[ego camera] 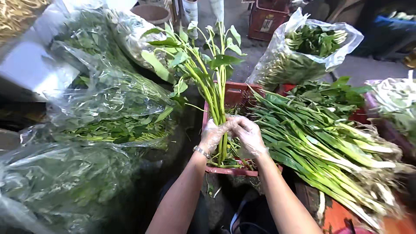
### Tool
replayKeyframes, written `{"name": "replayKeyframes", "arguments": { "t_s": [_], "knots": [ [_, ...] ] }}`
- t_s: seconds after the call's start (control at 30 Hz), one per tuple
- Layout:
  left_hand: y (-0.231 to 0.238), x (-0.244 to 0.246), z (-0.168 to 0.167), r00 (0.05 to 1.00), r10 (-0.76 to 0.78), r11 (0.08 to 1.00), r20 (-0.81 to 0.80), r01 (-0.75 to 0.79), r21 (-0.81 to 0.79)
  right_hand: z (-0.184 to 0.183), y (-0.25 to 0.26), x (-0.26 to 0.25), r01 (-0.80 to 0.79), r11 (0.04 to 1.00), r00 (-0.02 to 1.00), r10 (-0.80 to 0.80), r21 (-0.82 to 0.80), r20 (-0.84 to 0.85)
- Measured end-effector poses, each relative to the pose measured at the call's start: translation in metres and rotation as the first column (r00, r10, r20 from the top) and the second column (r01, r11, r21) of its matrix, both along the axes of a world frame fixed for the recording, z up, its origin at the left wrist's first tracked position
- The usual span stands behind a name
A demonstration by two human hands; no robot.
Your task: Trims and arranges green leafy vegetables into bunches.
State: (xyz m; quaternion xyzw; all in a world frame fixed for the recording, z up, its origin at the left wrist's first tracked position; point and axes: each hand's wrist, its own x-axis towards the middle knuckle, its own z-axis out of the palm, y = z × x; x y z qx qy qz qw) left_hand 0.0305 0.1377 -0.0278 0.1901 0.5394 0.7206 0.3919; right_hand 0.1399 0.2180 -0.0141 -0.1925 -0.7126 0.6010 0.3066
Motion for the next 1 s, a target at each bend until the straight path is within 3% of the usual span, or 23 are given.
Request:
{"name": "replayKeyframes", "arguments": {
  "t_s": [0.07, 0.17, 0.23, 0.37, 0.47, 0.53, 0.6, 0.67, 0.7, 0.73, 0.77, 0.8, 0.87, 0.93, 1.0],
  "knots": [
    [0.000, 0.002, 0.002, 0.996, 0.084, 0.995, -0.023, -0.085, -0.054, 0.002, -0.003, 0.007, 0.013, 0.995, 0.991, -0.026, 0.098, 0.134],
    [0.002, 0.006, 0.011, 0.982, 0.181, 0.978, -0.054, -0.186, -0.097, 0.001, -0.016, 0.010, -0.180, 0.969, 0.918, 0.103, 0.171, 0.384],
    [0.001, 0.012, 0.010, 0.980, 0.189, 0.973, -0.069, -0.196, -0.120, -0.002, -0.021, 0.009, -0.226, 0.956, 0.862, 0.106, 0.189, 0.495],
    [0.001, 0.022, 0.011, 0.980, 0.180, 0.981, -0.082, -0.184, -0.052, -0.019, -0.021, -0.003, -0.057, 0.952, 0.960, -0.031, 0.301, 0.280],
    [0.004, 0.022, 0.010, 0.981, 0.177, 0.984, -0.079, -0.177, 0.004, -0.012, -0.021, -0.007, -0.043, 0.947, 0.929, -0.079, 0.318, 0.361],
    [0.003, 0.017, 0.010, 0.979, 0.118, 0.985, -0.164, -0.136, -0.104, 0.007, -0.017, -0.005, -0.134, 0.962, 0.854, -0.009, 0.237, 0.521],
    [-0.009, 0.006, 0.010, 0.937, -0.152, 0.951, -0.315, 0.052, -0.304, 0.020, -0.007, 0.001, -0.201, 0.970, 0.789, 0.079, 0.135, 0.610],
    [-0.030, -0.002, 0.023, 0.780, -0.520, 0.786, -0.349, 0.276, -0.554, 0.025, 0.007, 0.009, -0.208, 0.978, 0.735, 0.143, 0.019, 0.663],
    [-0.042, 0.002, 0.034, 0.691, -0.626, 0.715, -0.361, 0.325, -0.619, 0.025, 0.013, 0.014, -0.204, 0.979, 0.703, 0.154, -0.010, 0.694],
    [-0.053, 0.010, 0.045, 0.605, -0.660, 0.711, -0.445, 0.311, -0.631, 0.025, 0.019, 0.019, -0.213, 0.977, 0.679, 0.165, -0.023, 0.716],
    [-0.061, 0.017, 0.052, 0.474, -0.636, 0.757, -0.610, 0.230, -0.611, 0.024, 0.023, 0.023, -0.230, 0.973, 0.659, 0.170, -0.019, 0.733],
    [-0.063, 0.021, 0.054, 0.265, -0.555, 0.829, -0.789, 0.100, -0.550, 0.023, 0.026, 0.027, -0.257, 0.966, 0.637, 0.175, -0.007, 0.751],
    [-0.054, 0.016, 0.053, -0.143, -0.391, 0.920, -0.909, -0.050, -0.388, 0.023, 0.023, 0.031, -0.330, 0.944, 0.607, 0.196, 0.020, 0.770],
    [-0.042, 0.000, 0.052, -0.342, -0.420, 0.903, -0.841, -0.059, -0.426, 0.031, 0.016, 0.032, -0.448, 0.894, 0.591, 0.275, 0.025, 0.758],
    [-0.035, -0.006, 0.045, -0.417, -0.498, 0.850, -0.760, -0.064, -0.522, 0.045, 0.006, 0.036, -0.541, 0.841, 0.540, 0.325, 0.024, 0.776]
  ]
}}
